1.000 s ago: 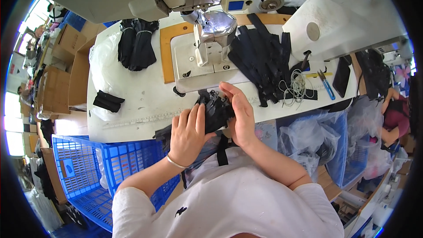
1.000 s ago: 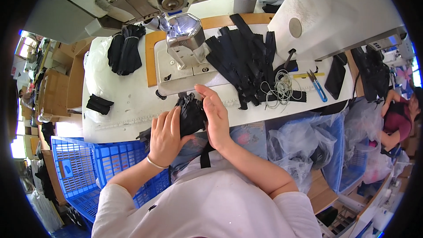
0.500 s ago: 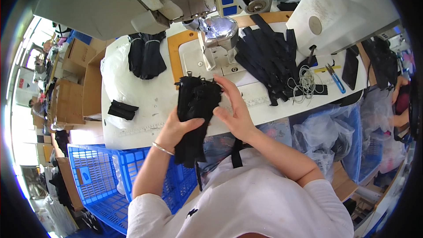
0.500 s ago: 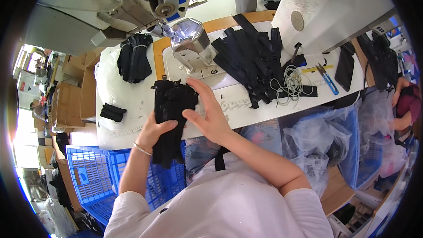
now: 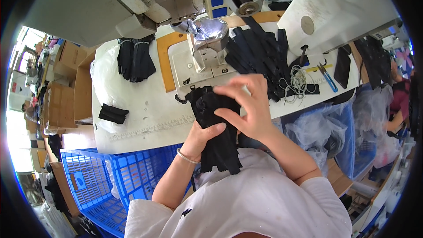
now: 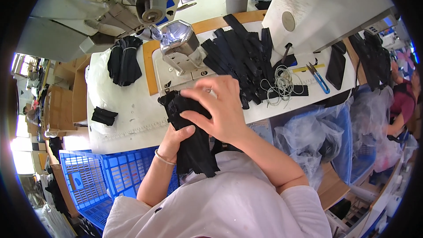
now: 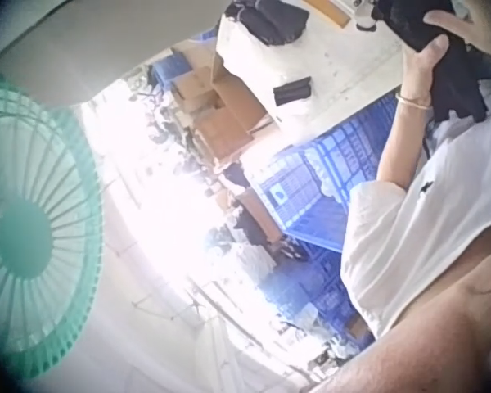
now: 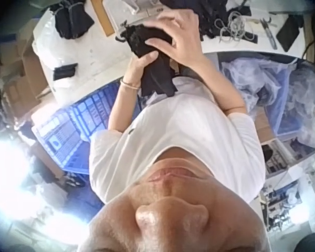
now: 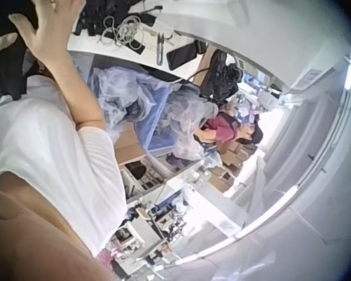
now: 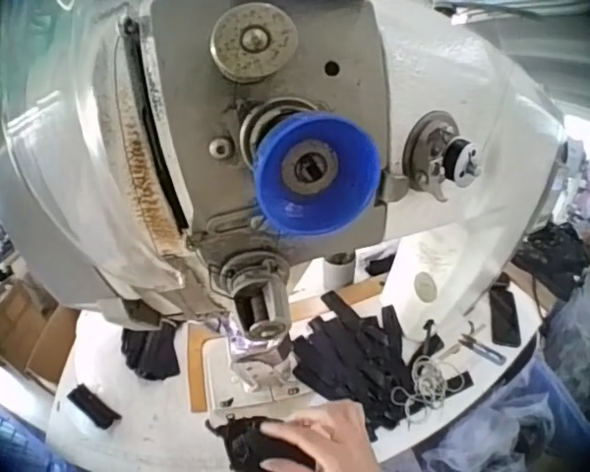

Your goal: Assembling and inspecting black fabric straps with plastic components at a sewing workstation in a factory.

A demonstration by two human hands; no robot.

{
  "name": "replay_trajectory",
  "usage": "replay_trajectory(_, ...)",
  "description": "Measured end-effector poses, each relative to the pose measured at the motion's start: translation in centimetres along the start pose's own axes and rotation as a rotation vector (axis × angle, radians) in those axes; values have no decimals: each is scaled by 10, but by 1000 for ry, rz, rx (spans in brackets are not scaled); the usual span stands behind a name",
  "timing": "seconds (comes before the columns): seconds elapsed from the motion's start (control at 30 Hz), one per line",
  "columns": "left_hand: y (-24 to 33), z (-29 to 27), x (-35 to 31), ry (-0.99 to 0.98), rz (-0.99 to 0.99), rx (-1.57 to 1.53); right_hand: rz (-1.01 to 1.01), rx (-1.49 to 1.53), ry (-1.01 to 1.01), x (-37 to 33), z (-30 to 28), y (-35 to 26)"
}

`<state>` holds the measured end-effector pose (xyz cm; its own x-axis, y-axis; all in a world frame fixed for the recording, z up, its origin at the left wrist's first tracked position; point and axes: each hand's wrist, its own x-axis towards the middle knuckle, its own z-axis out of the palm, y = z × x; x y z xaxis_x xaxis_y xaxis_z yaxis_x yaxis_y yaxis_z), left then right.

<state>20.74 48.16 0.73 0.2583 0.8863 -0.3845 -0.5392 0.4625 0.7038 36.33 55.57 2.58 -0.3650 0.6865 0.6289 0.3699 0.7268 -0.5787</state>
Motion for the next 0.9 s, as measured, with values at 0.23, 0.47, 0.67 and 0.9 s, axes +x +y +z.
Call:
replay_trajectory(0.23,-12,-10,12,-12,138,34,145,266,-269,-4,-1,6)
replay_trajectory(0.47,-14,-5,15,119,208,-4,456,426,-100,-5,0,10)
replay_trajectory(0.67,-14,-2,17,76,265,-88,373,375,-156,-7,-1,12)
replay_trajectory(0.9,-17,-11,19,96,237,-220,469,630,-358,-4,-3,14)
